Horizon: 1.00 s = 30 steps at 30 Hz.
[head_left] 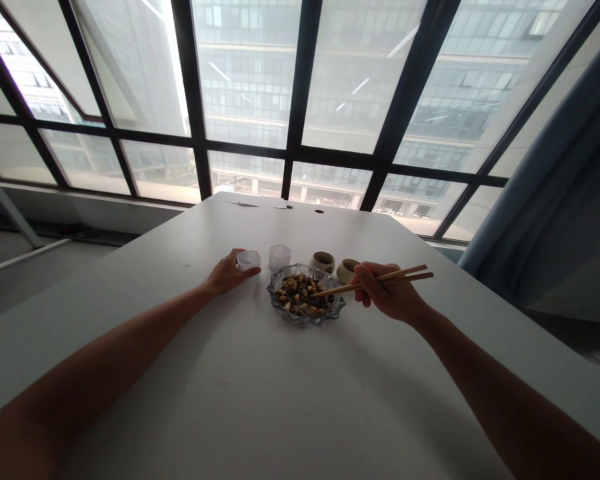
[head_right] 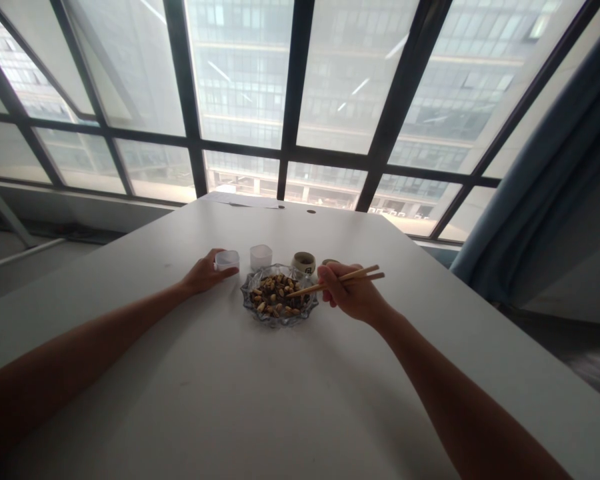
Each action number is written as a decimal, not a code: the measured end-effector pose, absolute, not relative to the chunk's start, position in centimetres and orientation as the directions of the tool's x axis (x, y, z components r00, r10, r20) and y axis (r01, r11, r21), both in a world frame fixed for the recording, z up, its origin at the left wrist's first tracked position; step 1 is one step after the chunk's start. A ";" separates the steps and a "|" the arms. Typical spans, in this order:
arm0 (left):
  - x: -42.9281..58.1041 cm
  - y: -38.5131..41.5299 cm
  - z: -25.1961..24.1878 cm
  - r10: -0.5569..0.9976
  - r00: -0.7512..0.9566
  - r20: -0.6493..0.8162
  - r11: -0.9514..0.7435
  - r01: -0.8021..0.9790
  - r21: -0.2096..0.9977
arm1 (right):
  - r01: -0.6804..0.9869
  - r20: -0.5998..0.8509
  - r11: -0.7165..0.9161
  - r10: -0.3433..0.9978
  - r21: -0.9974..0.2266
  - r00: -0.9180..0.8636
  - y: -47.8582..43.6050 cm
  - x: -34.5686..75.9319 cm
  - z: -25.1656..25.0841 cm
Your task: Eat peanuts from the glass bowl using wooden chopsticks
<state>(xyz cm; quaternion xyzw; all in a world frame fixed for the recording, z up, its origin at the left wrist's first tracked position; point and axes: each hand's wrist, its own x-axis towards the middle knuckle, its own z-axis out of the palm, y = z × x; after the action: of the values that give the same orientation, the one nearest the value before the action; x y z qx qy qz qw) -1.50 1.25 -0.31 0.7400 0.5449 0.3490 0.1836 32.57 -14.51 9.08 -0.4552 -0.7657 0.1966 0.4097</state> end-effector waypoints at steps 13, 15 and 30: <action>-1.5 1.2 -0.3 0.934 0.161 0.318 -0.338 0.682 0.648 | 0.548 0.408 0.535 0.845 -0.643 -0.346 -15.0 31.7 9.6; -1.5 1.2 -0.3 0.932 0.165 0.323 -0.344 0.684 0.643 | 0.542 0.408 0.532 0.847 -0.650 -0.342 -15.1 31.7 9.6; -1.5 1.2 -0.3 0.933 0.167 0.318 -0.340 0.698 0.630 | 0.565 0.411 0.531 0.847 -0.631 -0.337 -14.5 32.2 8.9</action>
<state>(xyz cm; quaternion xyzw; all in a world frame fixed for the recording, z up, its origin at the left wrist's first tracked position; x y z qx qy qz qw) -1.48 1.21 -0.26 0.7442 0.5481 0.3406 0.1723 32.21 -14.52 8.86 -0.4443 -0.7946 0.1922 0.3663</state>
